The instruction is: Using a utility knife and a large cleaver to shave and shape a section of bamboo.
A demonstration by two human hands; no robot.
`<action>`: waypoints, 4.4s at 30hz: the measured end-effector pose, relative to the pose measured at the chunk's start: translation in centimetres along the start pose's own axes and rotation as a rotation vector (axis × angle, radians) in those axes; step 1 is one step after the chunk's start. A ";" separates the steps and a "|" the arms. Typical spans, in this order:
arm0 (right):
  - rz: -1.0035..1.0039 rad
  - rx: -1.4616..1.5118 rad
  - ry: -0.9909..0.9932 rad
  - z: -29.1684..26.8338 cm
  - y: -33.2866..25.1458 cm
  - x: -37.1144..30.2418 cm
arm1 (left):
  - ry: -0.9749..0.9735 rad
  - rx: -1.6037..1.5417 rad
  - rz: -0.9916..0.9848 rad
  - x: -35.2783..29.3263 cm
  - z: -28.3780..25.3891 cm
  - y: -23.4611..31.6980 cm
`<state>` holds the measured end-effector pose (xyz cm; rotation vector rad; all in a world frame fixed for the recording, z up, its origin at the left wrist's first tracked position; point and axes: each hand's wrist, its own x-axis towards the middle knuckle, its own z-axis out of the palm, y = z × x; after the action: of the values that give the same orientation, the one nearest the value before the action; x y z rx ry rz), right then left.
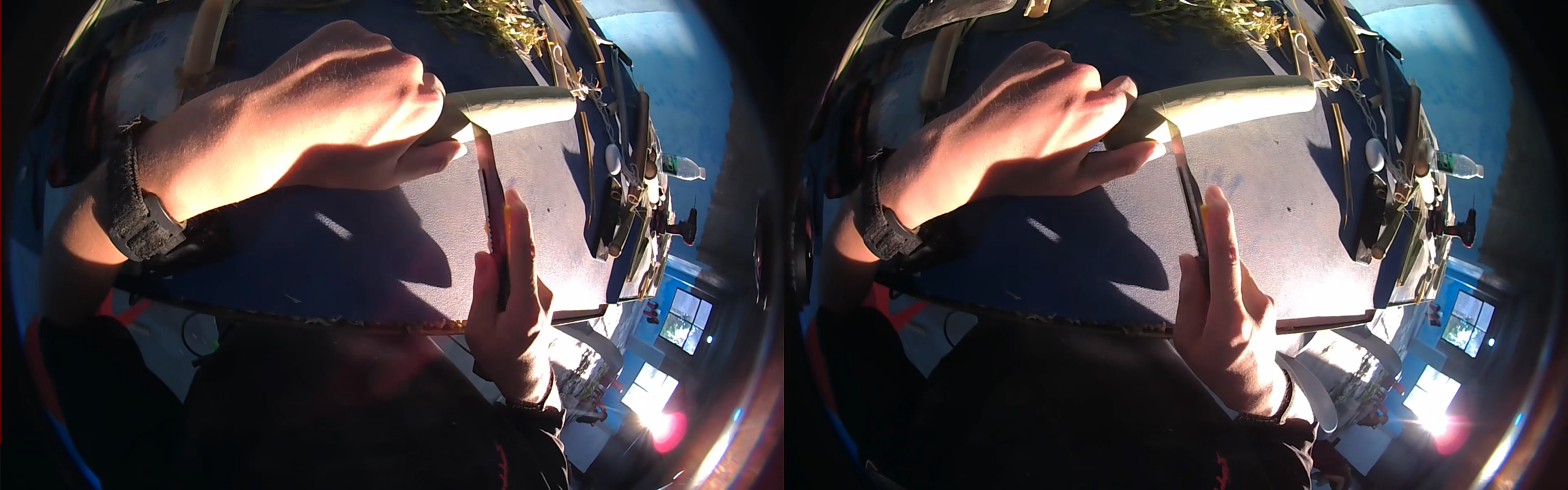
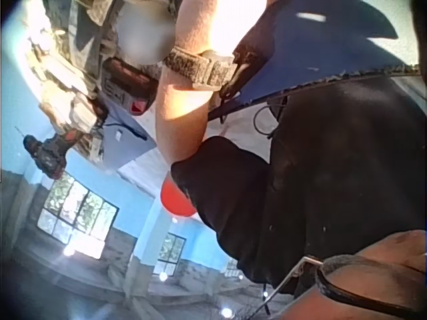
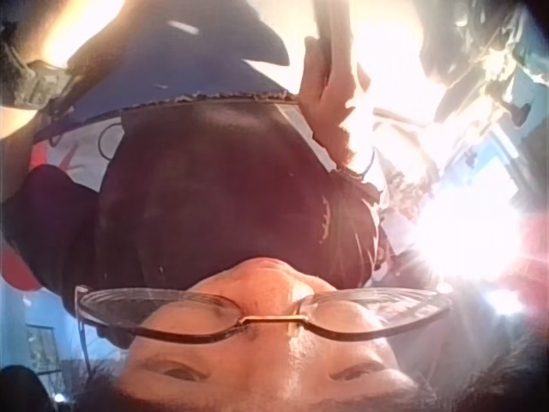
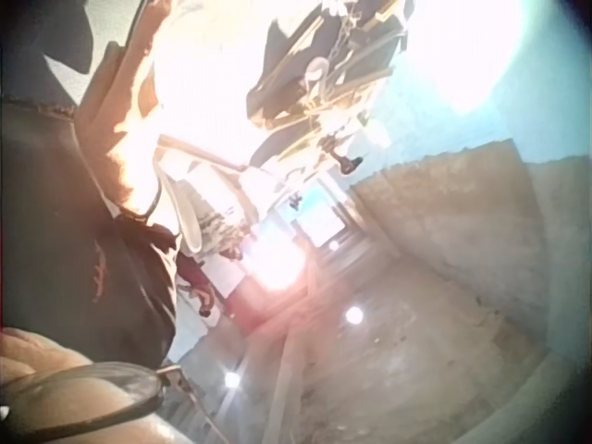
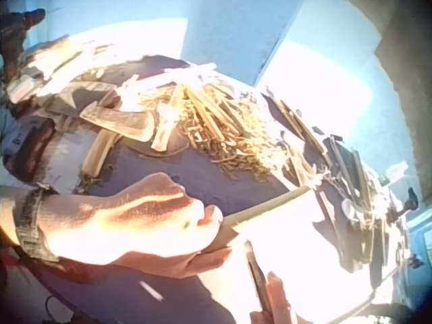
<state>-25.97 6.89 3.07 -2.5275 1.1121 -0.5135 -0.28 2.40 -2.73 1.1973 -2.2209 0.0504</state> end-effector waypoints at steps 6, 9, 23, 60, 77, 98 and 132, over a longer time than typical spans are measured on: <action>0.053 0.014 -0.012 -0.2 -0.1 -0.3 | -0.015 0.199 0.090 -0.6 -1.0 -0.4; 0.064 0.036 -0.016 -0.1 0.1 0.1 | -0.033 0.227 0.106 -0.5 -1.2 -0.4; 0.075 0.083 -0.028 0.3 0.6 1.0 | -0.165 0.222 -0.025 0.7 -1.6 0.8; 0.088 0.092 -0.040 -0.7 0.6 -0.6 | -0.026 0.228 0.092 -1.0 -1.2 -0.5; 0.060 0.050 -0.004 -0.1 1.1 -0.5 | 0.026 0.127 0.025 -0.8 -0.2 -0.1; 0.171 0.048 -0.078 -0.2 -0.9 -0.8 | -0.252 -0.065 -0.114 0.6 -2.5 1.3; 0.372 0.009 -0.068 -0.6 -2.5 -0.8 | -0.087 0.001 -0.028 -0.3 -0.8 2.2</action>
<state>-25.20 8.99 4.51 -2.2336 1.5025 -0.3274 -1.49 4.14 -1.68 1.2528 -2.2792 -0.0119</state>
